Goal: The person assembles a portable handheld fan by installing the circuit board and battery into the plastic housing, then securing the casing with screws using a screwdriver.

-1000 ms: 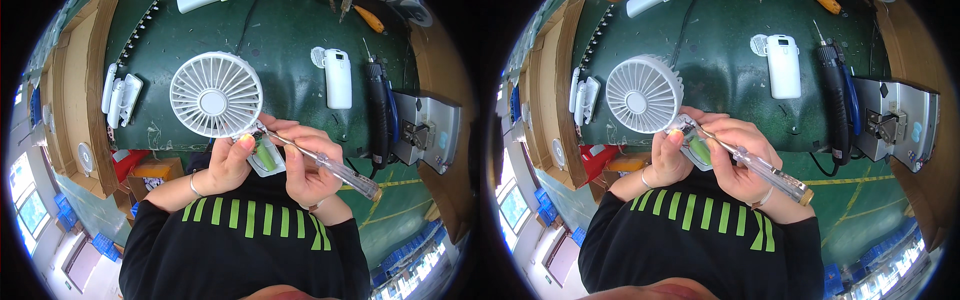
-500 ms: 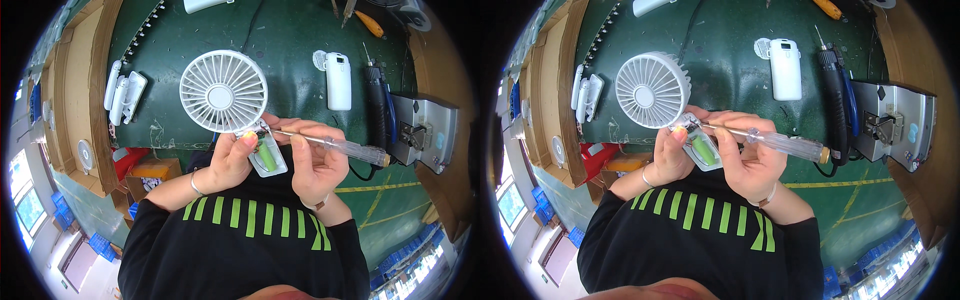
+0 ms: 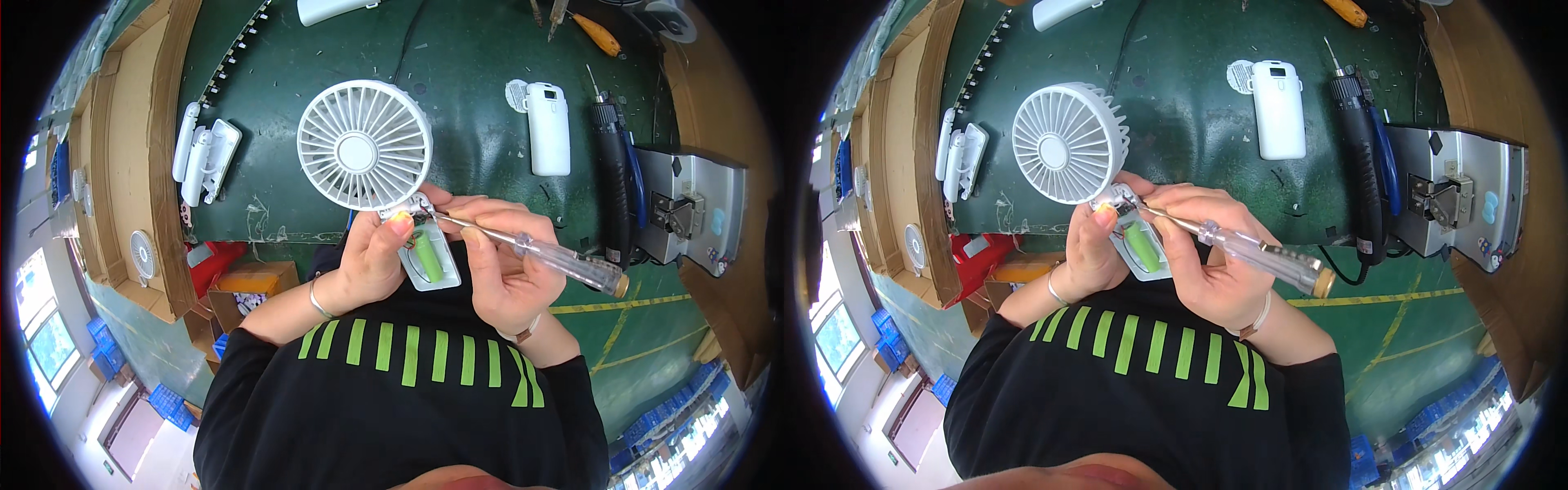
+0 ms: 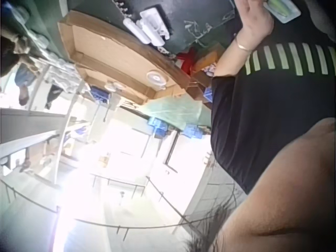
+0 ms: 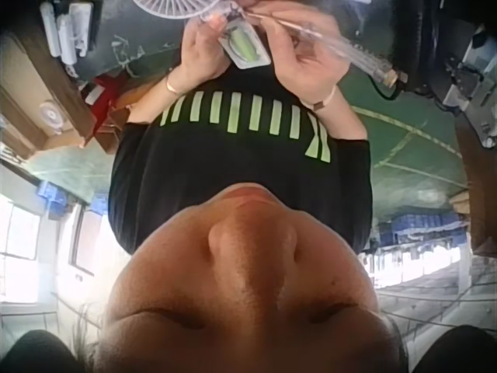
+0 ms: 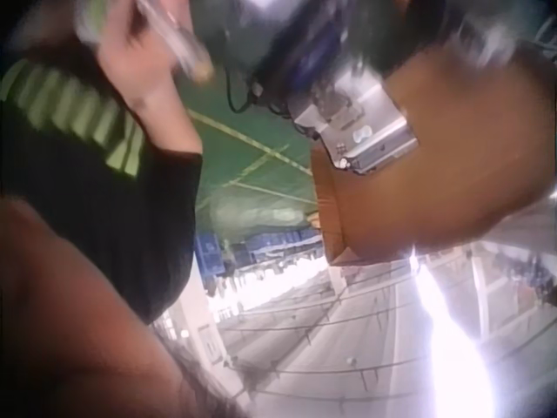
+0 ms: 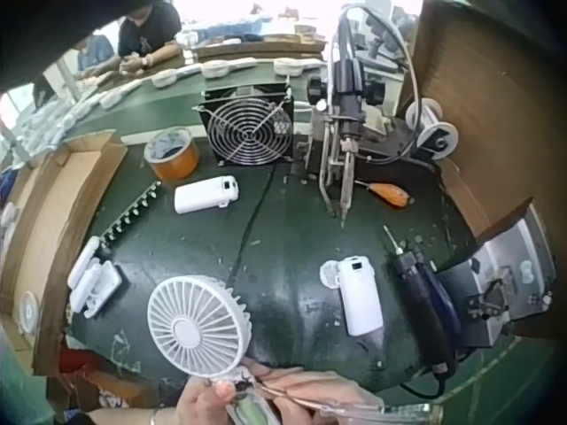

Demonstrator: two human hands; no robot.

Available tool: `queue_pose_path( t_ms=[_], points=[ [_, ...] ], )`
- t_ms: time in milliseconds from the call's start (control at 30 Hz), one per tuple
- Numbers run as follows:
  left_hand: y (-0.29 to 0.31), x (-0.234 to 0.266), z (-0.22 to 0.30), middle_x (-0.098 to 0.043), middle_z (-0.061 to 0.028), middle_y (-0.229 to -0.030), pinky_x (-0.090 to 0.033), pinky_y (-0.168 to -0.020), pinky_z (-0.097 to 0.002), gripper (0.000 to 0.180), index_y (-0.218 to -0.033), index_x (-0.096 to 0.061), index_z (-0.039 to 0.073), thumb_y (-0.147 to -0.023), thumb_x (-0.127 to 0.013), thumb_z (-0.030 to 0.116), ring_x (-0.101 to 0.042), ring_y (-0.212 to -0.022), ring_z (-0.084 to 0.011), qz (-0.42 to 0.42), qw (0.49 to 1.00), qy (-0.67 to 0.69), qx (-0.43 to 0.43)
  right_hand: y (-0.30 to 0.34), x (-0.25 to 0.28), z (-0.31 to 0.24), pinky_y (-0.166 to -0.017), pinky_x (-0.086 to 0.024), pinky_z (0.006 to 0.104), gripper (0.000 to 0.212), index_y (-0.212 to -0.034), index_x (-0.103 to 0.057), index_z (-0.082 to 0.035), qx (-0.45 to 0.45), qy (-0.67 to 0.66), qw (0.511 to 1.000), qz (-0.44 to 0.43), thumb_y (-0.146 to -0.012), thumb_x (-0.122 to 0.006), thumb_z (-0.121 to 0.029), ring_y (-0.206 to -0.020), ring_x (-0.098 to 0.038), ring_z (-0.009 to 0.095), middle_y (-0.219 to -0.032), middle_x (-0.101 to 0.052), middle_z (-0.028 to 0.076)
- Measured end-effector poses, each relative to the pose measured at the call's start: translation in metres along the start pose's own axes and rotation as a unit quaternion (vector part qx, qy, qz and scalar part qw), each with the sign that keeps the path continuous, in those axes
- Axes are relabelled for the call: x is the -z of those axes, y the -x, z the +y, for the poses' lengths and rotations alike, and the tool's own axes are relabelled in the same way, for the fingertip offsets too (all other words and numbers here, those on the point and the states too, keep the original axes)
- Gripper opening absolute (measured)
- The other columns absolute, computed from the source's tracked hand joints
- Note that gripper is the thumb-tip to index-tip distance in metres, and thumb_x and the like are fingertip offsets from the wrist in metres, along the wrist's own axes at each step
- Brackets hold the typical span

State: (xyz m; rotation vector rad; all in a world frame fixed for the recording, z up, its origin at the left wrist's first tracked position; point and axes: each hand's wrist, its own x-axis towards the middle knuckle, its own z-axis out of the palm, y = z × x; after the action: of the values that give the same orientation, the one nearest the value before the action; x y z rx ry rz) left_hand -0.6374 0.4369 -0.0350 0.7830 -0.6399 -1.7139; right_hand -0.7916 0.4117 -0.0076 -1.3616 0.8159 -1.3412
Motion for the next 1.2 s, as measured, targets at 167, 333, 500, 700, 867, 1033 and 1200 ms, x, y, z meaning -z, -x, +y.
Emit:
queue_pose_path(
  t_ms=[167,333,500,700,867,1033,1200],
  points=[
    [0.000,-0.002,0.004,-0.065,-0.0155,-0.106,-0.051,-0.090,-0.0356,0.049,-0.121,-0.048,-0.007,-0.094,-0.051,0.034,-0.064,-0.099,-0.0216,0.009,1.000,-0.010,0.015,-0.001,-0.001,-0.006,-0.078,-0.054,0.0280,0.016,-0.102,-0.054,0.008,-0.054,0.000,0.998,0.010,-0.087,-0.058,0.011,-0.091,-0.067,0.022,-0.099,-0.065,0.020],
    [-0.001,-0.002,0.004,-0.064,-0.0180,-0.109,-0.051,-0.095,-0.0400,0.050,-0.122,-0.047,-0.007,-0.095,-0.051,0.034,-0.064,-0.102,-0.0256,-0.008,1.000,0.010,0.027,-0.003,0.003,-0.008,-0.075,-0.057,0.0273,0.014,-0.102,-0.054,0.009,-0.106,-0.034,0.994,0.014,-0.088,-0.058,0.009,-0.087,-0.068,0.020,-0.098,-0.066,0.020],
    [-0.001,-0.002,0.007,-0.063,-0.0196,-0.109,-0.050,-0.096,-0.0433,0.050,-0.123,-0.047,-0.007,-0.096,-0.050,0.036,-0.064,-0.104,-0.0278,-0.026,0.999,0.013,0.031,-0.003,0.009,-0.009,-0.077,-0.058,0.0284,0.012,-0.100,-0.053,0.008,-0.140,-0.078,0.987,0.006,-0.089,-0.059,0.009,-0.088,-0.069,0.020,-0.099,-0.066,0.020],
    [-0.003,-0.007,0.010,-0.062,-0.0199,-0.109,-0.050,-0.097,-0.0438,0.053,-0.122,-0.049,-0.006,-0.095,-0.052,0.039,-0.063,-0.103,-0.0276,0.004,0.998,0.037,0.059,0.001,0.008,0.009,-0.075,-0.059,0.0308,0.010,-0.096,-0.049,0.006,-0.079,-0.161,0.984,0.022,-0.090,-0.056,0.009,-0.084,-0.068,0.021,-0.098,-0.064,0.022],
    [-0.002,-0.005,0.014,-0.062,-0.0209,-0.111,-0.047,-0.100,-0.0471,0.056,-0.121,-0.050,-0.004,-0.093,-0.056,0.043,-0.063,-0.106,-0.0300,0.006,0.994,0.056,0.091,0.002,0.008,0.009,-0.077,-0.059,0.0302,0.013,-0.100,-0.048,0.005,-0.050,-0.179,0.982,0.030,-0.090,-0.055,0.009,-0.087,-0.068,0.020,-0.100,-0.064,0.023],
    [-0.003,-0.006,0.014,-0.061,-0.0207,-0.113,-0.047,-0.100,-0.0471,0.055,-0.120,-0.052,-0.004,-0.092,-0.057,0.044,-0.062,-0.106,-0.0300,0.017,0.994,0.065,0.090,-0.001,0.008,0.008,-0.077,-0.059,0.0304,0.013,-0.100,-0.048,0.005,-0.072,-0.183,0.980,0.023,-0.090,-0.056,0.009,-0.087,-0.068,0.020,-0.100,-0.064,0.022],
    [-0.003,-0.004,0.013,-0.061,-0.0199,-0.111,-0.049,-0.099,-0.0454,0.055,-0.121,-0.051,-0.004,-0.092,-0.057,0.043,-0.062,-0.105,-0.0286,0.016,0.994,0.055,0.090,0.000,0.007,0.008,-0.077,-0.059,0.0303,0.015,-0.101,-0.048,0.005,-0.084,-0.188,0.978,0.027,-0.090,-0.057,0.009,-0.087,-0.068,0.020,-0.101,-0.064,0.022]
  ],
)
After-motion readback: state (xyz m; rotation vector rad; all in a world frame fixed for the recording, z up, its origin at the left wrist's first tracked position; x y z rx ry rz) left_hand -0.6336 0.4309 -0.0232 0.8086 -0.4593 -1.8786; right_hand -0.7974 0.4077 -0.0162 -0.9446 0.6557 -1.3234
